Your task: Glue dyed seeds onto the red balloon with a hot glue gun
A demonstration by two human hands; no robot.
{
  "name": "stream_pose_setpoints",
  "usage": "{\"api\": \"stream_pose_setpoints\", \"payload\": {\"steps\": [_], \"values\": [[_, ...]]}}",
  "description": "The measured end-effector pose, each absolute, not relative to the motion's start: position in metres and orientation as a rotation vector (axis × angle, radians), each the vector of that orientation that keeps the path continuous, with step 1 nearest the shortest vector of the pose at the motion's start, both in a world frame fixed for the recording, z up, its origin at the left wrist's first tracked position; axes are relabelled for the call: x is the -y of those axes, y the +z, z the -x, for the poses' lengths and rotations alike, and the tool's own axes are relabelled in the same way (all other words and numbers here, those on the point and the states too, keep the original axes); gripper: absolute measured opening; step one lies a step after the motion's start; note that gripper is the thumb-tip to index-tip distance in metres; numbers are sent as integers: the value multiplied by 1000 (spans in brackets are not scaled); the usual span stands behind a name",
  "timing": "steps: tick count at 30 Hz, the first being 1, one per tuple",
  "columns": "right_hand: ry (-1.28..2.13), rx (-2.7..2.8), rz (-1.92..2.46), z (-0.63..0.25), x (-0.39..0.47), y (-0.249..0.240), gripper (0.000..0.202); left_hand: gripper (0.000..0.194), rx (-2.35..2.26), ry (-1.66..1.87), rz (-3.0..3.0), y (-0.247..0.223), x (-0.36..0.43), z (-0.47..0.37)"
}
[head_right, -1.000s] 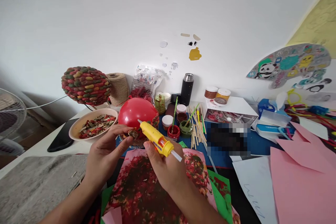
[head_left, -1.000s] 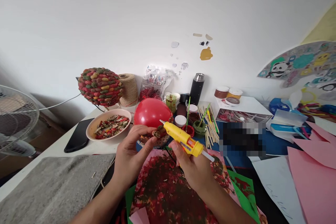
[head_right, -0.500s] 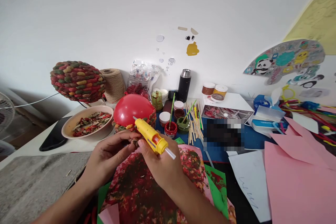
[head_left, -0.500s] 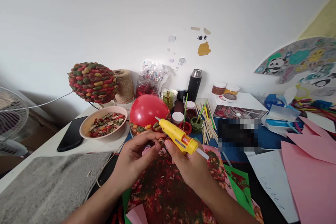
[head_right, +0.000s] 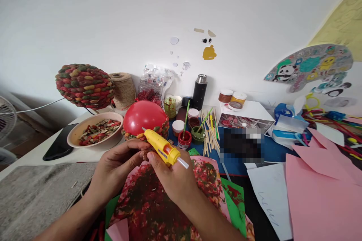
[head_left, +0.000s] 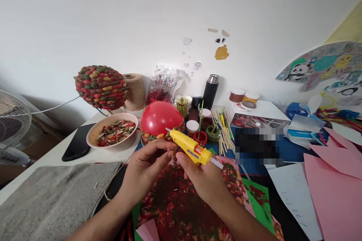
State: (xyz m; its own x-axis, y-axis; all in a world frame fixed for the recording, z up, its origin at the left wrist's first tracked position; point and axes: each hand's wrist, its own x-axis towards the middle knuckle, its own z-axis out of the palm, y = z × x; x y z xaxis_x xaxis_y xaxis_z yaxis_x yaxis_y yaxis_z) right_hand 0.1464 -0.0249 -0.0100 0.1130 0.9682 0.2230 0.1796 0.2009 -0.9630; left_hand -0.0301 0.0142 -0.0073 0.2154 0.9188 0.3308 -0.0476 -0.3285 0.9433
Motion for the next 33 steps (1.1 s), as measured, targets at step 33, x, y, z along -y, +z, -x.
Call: {"api": "stream_pose_setpoints", "payload": {"steps": [33], "values": [[1076,1306,1242,-146,24,-12,40,16,-889,1247,-1626,-14,-14,31]]}}
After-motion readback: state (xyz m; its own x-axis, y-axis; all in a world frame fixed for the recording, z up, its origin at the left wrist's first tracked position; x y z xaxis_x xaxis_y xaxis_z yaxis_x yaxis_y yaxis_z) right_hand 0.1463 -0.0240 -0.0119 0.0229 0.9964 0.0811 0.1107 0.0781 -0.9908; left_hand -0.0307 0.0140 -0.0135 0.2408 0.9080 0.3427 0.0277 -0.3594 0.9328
